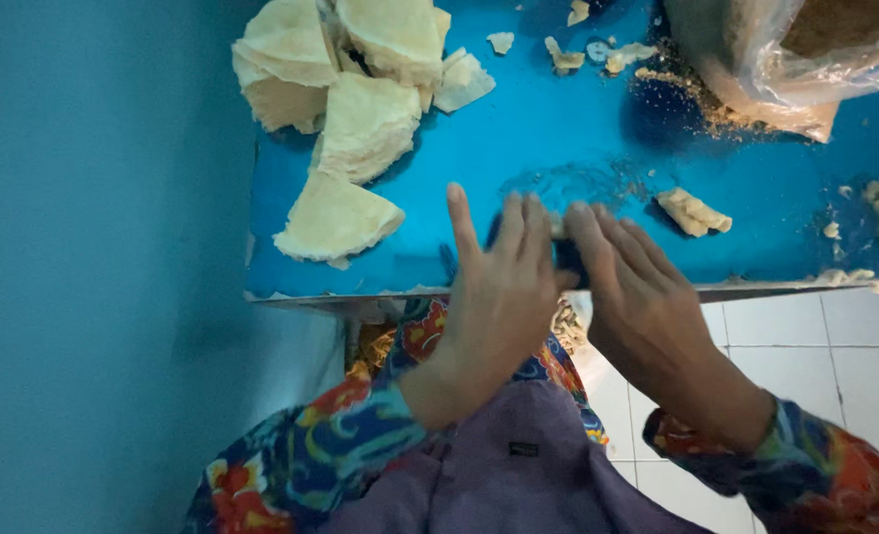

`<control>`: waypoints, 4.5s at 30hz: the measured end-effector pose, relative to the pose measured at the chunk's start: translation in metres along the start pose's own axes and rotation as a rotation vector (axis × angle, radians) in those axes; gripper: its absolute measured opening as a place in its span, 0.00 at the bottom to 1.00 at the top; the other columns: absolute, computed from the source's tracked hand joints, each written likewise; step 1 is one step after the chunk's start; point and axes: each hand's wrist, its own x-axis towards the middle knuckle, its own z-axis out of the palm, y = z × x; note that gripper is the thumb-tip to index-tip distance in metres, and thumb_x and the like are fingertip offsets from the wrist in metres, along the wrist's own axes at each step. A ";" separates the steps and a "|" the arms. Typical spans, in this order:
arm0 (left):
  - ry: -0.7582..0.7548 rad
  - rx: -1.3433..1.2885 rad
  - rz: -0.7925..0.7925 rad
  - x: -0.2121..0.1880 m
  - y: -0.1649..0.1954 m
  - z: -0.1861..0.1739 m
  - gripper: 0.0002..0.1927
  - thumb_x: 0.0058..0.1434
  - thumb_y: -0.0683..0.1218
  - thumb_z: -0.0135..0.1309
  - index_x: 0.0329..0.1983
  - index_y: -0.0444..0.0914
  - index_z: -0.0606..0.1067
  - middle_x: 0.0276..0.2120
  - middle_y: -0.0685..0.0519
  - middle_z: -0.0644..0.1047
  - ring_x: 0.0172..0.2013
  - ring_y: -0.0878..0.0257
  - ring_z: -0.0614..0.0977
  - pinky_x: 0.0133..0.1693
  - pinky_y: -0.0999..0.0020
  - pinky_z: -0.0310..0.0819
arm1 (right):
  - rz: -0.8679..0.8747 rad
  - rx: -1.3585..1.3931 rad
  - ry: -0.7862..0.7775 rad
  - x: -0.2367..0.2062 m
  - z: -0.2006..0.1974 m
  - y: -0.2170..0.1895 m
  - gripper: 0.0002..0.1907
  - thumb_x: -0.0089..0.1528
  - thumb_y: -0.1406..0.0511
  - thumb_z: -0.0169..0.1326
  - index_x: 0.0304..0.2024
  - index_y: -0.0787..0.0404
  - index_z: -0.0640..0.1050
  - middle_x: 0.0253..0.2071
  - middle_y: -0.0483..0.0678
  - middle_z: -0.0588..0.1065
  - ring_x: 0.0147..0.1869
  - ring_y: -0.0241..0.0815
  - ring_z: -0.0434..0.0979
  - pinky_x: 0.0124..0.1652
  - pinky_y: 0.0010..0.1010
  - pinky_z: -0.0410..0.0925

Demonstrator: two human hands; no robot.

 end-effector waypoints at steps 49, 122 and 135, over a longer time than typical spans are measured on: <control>0.051 -0.306 -0.148 0.010 -0.029 0.052 0.16 0.81 0.49 0.47 0.66 0.39 0.74 0.63 0.51 0.76 0.72 0.49 0.65 0.65 0.13 0.22 | 0.863 2.570 0.457 -0.178 0.045 0.026 0.31 0.73 0.60 0.54 0.71 0.72 0.63 0.48 0.61 0.74 0.46 0.51 0.75 0.37 0.34 0.70; 0.300 -0.963 -0.604 -0.013 -0.090 -0.062 0.18 0.80 0.45 0.43 0.70 0.38 0.70 0.53 0.37 0.76 0.53 0.45 0.76 0.53 0.55 0.71 | 0.159 0.403 -0.070 0.207 0.014 0.039 0.32 0.66 0.73 0.51 0.73 0.66 0.60 0.56 0.61 0.79 0.50 0.64 0.79 0.45 0.51 0.70; 0.214 -0.504 -0.747 -0.067 -0.129 -0.053 0.16 0.68 0.47 0.56 0.54 0.35 0.69 0.47 0.44 0.76 0.50 0.45 0.78 0.63 0.34 0.54 | -0.033 0.733 -0.158 0.171 0.013 -0.086 0.31 0.60 0.74 0.56 0.66 0.62 0.66 0.59 0.57 0.75 0.60 0.57 0.77 0.53 0.42 0.72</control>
